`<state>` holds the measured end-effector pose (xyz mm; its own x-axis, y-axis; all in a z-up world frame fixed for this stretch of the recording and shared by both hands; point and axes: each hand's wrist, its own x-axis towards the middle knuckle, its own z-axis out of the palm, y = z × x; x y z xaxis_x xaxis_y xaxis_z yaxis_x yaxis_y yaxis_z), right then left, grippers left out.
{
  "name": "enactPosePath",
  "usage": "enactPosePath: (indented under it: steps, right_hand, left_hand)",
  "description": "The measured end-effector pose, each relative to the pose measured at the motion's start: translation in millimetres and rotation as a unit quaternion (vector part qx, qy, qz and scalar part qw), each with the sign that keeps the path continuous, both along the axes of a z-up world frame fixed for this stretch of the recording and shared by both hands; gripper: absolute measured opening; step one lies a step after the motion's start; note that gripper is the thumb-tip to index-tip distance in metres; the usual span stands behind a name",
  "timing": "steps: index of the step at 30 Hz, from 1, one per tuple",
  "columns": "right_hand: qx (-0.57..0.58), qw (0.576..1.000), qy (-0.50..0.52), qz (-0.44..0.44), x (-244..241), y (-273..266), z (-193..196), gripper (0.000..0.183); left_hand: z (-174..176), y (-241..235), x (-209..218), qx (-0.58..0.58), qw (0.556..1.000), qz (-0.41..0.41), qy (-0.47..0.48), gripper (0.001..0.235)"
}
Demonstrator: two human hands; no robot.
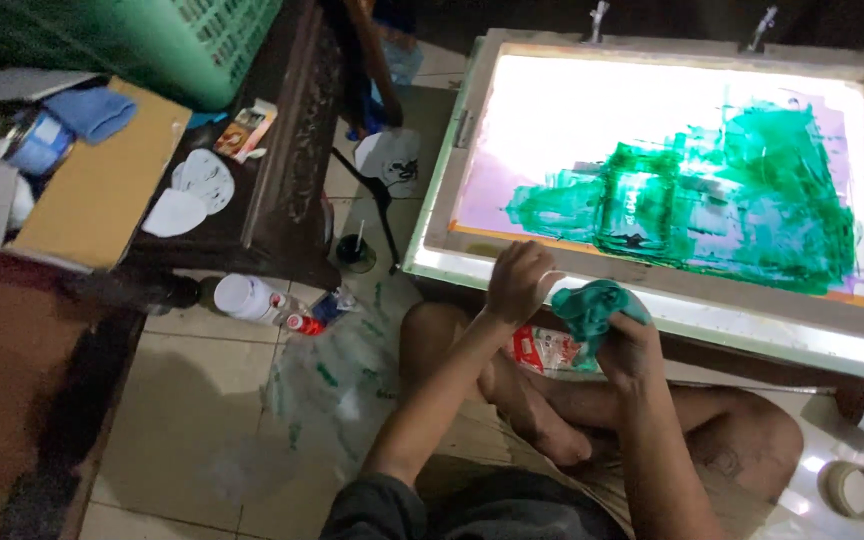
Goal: Coating a screen with green emulsion using a scraper, cleaning tools, and setting up the screen and film on a light box for exposure.
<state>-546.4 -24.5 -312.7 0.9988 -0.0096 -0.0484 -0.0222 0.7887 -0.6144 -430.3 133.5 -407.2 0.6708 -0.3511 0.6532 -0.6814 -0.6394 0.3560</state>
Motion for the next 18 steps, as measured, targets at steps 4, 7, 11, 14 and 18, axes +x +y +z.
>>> enactPosePath:
  steps: [4, 7, 11, 14, 18]
  right_hand:
    - [-0.021, 0.998, 0.008, -0.060, 1.2, 10.3, -17.4, 0.019]
    - [-0.067, 0.995, 0.019, -0.076, 7.8, 29.9, -38.9, 0.025]
    - [-0.173, 0.979, -0.022, -0.106, 9.2, 58.5, -52.4, 0.022]
    - [-0.338, 0.919, -0.152, -0.138, 6.4, 71.1, -25.6, 0.016]
    - [-0.519, 0.797, -0.273, -0.146, -4.9, 76.6, -22.8, 0.015]
  left_hand:
    - [64.1, 26.0, -77.6, -0.238, 0.952, -0.053, 0.187, 0.023]
    - [49.7, 28.6, -111.4, -0.358, 0.867, -0.123, 0.324, 0.065]
    - [-4.3, 37.7, -132.1, -0.513, 0.660, -0.147, 0.529, 0.048]
    - [-0.9, 58.7, -139.8, -0.618, 0.493, -0.081, 0.607, 0.031]
    - [68.0, 89.4, -145.9, -0.644, 0.466, -0.117, 0.595, 0.030]
